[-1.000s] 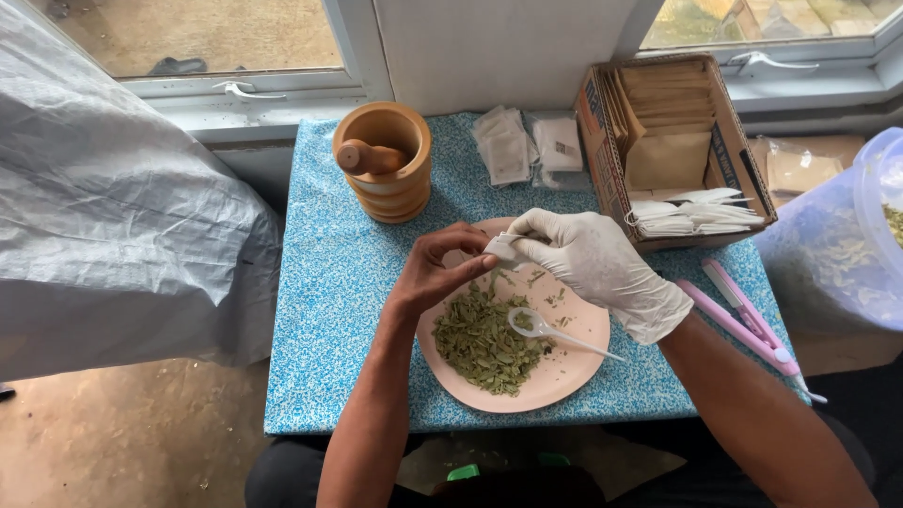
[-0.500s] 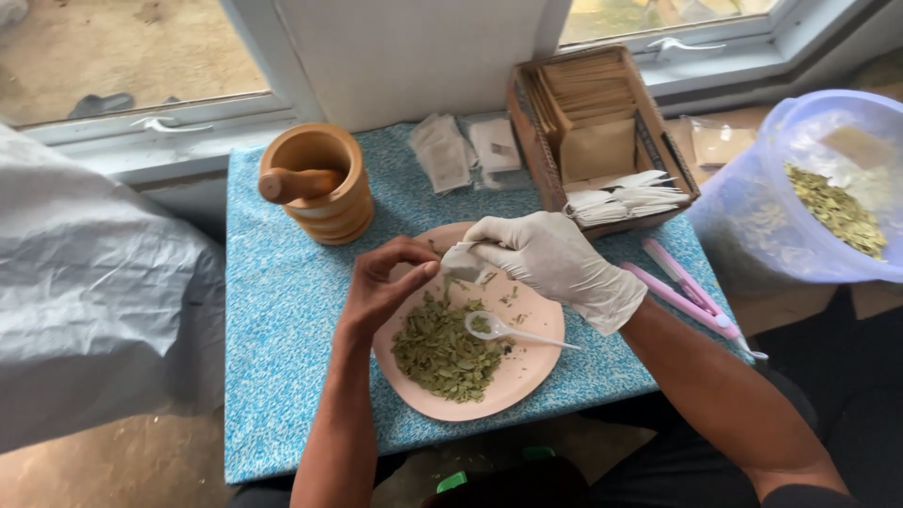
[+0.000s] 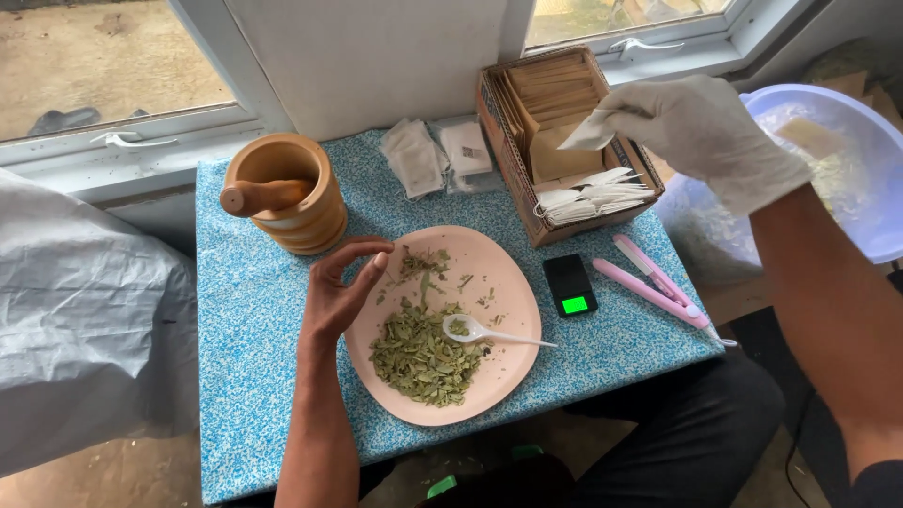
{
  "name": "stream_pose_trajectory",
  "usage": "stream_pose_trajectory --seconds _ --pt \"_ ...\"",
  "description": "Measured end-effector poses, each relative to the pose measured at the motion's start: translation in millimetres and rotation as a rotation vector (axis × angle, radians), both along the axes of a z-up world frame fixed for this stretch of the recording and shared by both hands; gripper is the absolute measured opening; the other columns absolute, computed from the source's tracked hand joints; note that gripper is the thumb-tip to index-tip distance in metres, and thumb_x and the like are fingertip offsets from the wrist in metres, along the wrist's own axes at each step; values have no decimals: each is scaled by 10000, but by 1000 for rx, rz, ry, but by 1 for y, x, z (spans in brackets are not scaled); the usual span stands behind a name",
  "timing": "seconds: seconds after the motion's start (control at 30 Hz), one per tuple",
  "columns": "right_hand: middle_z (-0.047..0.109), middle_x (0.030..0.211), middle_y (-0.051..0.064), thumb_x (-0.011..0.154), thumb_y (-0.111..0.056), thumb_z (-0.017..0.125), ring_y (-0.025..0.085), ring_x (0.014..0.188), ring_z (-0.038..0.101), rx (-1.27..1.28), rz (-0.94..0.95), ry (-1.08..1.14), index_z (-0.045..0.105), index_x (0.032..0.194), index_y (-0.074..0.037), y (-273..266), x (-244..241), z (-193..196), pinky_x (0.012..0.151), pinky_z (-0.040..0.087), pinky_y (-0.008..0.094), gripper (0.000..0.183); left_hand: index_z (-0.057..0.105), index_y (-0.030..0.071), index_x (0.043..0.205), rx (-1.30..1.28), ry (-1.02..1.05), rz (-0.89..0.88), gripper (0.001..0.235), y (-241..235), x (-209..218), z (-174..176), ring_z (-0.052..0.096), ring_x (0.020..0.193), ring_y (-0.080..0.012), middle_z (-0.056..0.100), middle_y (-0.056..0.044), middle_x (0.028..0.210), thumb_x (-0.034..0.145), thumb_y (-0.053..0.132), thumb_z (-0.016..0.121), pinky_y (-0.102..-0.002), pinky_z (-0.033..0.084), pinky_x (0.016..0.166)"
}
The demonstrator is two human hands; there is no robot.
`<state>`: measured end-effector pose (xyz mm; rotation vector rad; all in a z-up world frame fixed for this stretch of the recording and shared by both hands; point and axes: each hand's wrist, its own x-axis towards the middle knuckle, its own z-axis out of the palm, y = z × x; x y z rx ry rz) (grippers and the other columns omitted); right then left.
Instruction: Filling small tea bags with loose tea leaves using a spoon, weighing them on a scale, and sealing them with a heat sealer.
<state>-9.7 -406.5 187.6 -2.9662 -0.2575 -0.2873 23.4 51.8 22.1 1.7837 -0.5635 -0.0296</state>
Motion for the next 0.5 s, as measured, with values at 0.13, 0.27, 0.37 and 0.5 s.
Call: stream_pose_trajectory --seconds 0.13,0.27,0.37,0.5 --pt "768 733 -39 1217 -435 626 218 599 648 -260 -142 107 841 1290 -383 -49 35 -47 642 534 405 233 856 129 1157 23 6 -5 304 -1 2 -6 785 1228 -245 844 -82 1248 1035 388 753 -438 636 1048" --pt "860 920 39 1147 -442 627 309 834 813 -347 -149 183 840 1281 -386 -33 29 -66 863 588 444 257 862 121 1204 -55 43 -19 258 -4 0 -10 751 1272 -348 835 -141 1238 1072 314 753 -563 560 1117" --pt "903 1045 74 1099 -327 707 332 1030 863 -390 -64 146 844 1205 -288 -44 36 -91 1164 575 481 178 858 111 1255 -135 52 -39 220 -5 2 -8 716 1315 -461 828 -207 1225 1113 231 742 -697 491 1168" --pt "896 1073 -46 1046 -361 671 165 1155 841 -504 -19 241 758 1160 -309 -51 35 -113 1417 326 524 152 848 115 1265 -110 83 -38 228 -3 1 -9 695 1350 -465 824 -206 1247 1116 242 731 -724 477 1178"
